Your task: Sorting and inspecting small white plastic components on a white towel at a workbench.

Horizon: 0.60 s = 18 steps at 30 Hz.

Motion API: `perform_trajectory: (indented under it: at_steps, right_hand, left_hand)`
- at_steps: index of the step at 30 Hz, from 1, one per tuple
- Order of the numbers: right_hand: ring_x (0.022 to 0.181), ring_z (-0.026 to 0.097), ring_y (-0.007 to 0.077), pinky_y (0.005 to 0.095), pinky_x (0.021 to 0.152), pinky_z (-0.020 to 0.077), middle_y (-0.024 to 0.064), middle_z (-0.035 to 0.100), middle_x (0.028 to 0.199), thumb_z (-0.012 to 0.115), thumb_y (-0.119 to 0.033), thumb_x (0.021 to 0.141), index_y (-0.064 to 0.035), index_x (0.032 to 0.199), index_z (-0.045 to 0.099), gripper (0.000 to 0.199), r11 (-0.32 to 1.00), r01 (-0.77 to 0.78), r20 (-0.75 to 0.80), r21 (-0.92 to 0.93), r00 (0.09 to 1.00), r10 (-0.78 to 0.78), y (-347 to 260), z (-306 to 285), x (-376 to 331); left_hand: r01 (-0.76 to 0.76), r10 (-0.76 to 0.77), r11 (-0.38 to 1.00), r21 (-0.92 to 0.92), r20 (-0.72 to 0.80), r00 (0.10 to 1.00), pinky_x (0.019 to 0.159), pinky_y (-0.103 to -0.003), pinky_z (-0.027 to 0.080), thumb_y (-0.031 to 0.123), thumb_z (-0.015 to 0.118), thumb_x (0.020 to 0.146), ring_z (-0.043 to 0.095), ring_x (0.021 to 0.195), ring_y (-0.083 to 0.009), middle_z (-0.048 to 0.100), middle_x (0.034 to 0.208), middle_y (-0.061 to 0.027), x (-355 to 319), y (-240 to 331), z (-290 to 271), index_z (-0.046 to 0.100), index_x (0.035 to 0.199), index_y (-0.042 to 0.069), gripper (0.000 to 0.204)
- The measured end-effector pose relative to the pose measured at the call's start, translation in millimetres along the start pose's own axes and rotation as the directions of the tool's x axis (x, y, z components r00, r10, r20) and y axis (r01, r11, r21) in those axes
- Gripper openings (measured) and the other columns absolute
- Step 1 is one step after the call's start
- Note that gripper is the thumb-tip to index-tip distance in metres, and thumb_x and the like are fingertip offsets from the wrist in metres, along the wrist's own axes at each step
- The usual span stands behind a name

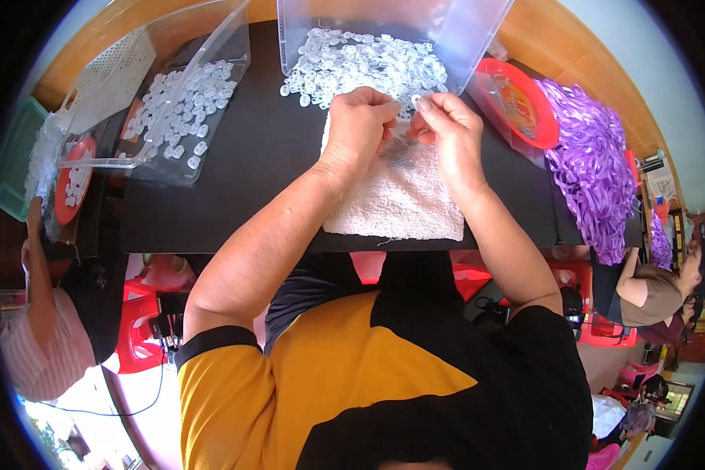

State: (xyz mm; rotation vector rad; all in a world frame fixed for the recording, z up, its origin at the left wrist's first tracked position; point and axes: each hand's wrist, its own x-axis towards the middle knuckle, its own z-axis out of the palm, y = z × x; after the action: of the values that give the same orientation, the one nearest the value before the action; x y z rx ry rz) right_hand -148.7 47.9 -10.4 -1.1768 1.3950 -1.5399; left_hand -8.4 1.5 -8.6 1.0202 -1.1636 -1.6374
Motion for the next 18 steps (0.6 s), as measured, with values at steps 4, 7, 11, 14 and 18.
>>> perform_trajectory:
  at_steps: [4, 7, 11, 14, 18]
  right_hand:
    - [0.063, 0.058, 0.0071, 0.0214, 0.059, 0.0437, 0.0003, 0.062, 0.072, 0.063, -0.018, 0.091, -0.0035, 0.09, 0.065, 0.015, 0.999, 0.032, 0.008, 0.016, 0.999, -0.032, -0.9, 0.8, 0.9]
    - [0.063, 0.058, 0.0074, 0.0216, 0.058, 0.0431, 0.0002, 0.062, 0.072, 0.063, -0.018, 0.091, -0.0036, 0.089, 0.065, 0.014, 0.999, 0.032, 0.011, 0.004, 0.999, -0.032, -0.8, 0.5, 0.1]
    - [0.062, 0.057, 0.0076, 0.0217, 0.058, 0.0418, 0.0002, 0.061, 0.07, 0.062, -0.017, 0.091, -0.0035, 0.088, 0.064, 0.014, 1.0, 0.018, 0.03, -0.021, 0.999, -0.017, -1.8, 0.5, -1.5]
    - [0.062, 0.056, 0.0074, 0.0217, 0.058, 0.0414, 0.0003, 0.061, 0.07, 0.062, -0.017, 0.091, -0.0034, 0.087, 0.063, 0.015, 0.999, -0.003, 0.056, -0.033, 0.998, 0.005, -2.3, 0.6, -2.2]
    - [0.06, 0.055, 0.0071, 0.0214, 0.055, 0.0405, 0.0002, 0.058, 0.068, 0.06, -0.019, 0.093, -0.0035, 0.084, 0.062, 0.018, 0.998, -0.022, 0.094, -0.065, 0.995, 0.028, -1.1, -0.1, -0.5]
  left_hand:
    - [0.0, 0.0, 1.0, 0.007, 0.009, 1.0, 0.042, -0.024, 0.039, 0.009, 0.065, 0.084, 0.051, 0.052, -0.0099, 0.058, 0.067, -0.0043, -0.3, -1.5, 1.0, 0.063, 0.085, -0.002, 0.012]
    - [0.0, 0.0, 1.0, 0.02, 0.019, 1.0, 0.042, -0.024, 0.039, 0.01, 0.065, 0.084, 0.051, 0.053, -0.0095, 0.058, 0.068, -0.0038, -1.0, -2.7, 1.7, 0.063, 0.085, -0.001, 0.012]
    - [0.004, -0.005, 0.999, 0.042, 0.021, 1.0, 0.043, -0.023, 0.039, 0.01, 0.065, 0.086, 0.051, 0.054, -0.0088, 0.058, 0.068, -0.0025, -5.2, -0.9, 4.4, 0.063, 0.086, 0.0, 0.011]
    - [0.013, -0.013, 0.999, 0.049, 0.008, 1.0, 0.043, -0.023, 0.038, 0.009, 0.065, 0.086, 0.05, 0.053, -0.0084, 0.058, 0.068, -0.0018, -6.8, -0.5, 5.9, 0.064, 0.087, 0.0, 0.009]
    - [-0.005, 0.006, 0.998, 0.056, -0.004, 1.0, 0.044, -0.023, 0.038, 0.01, 0.065, 0.087, 0.049, 0.052, -0.0081, 0.057, 0.067, -0.0014, -6.8, -3.4, 6.8, 0.063, 0.087, 0.0, 0.01]
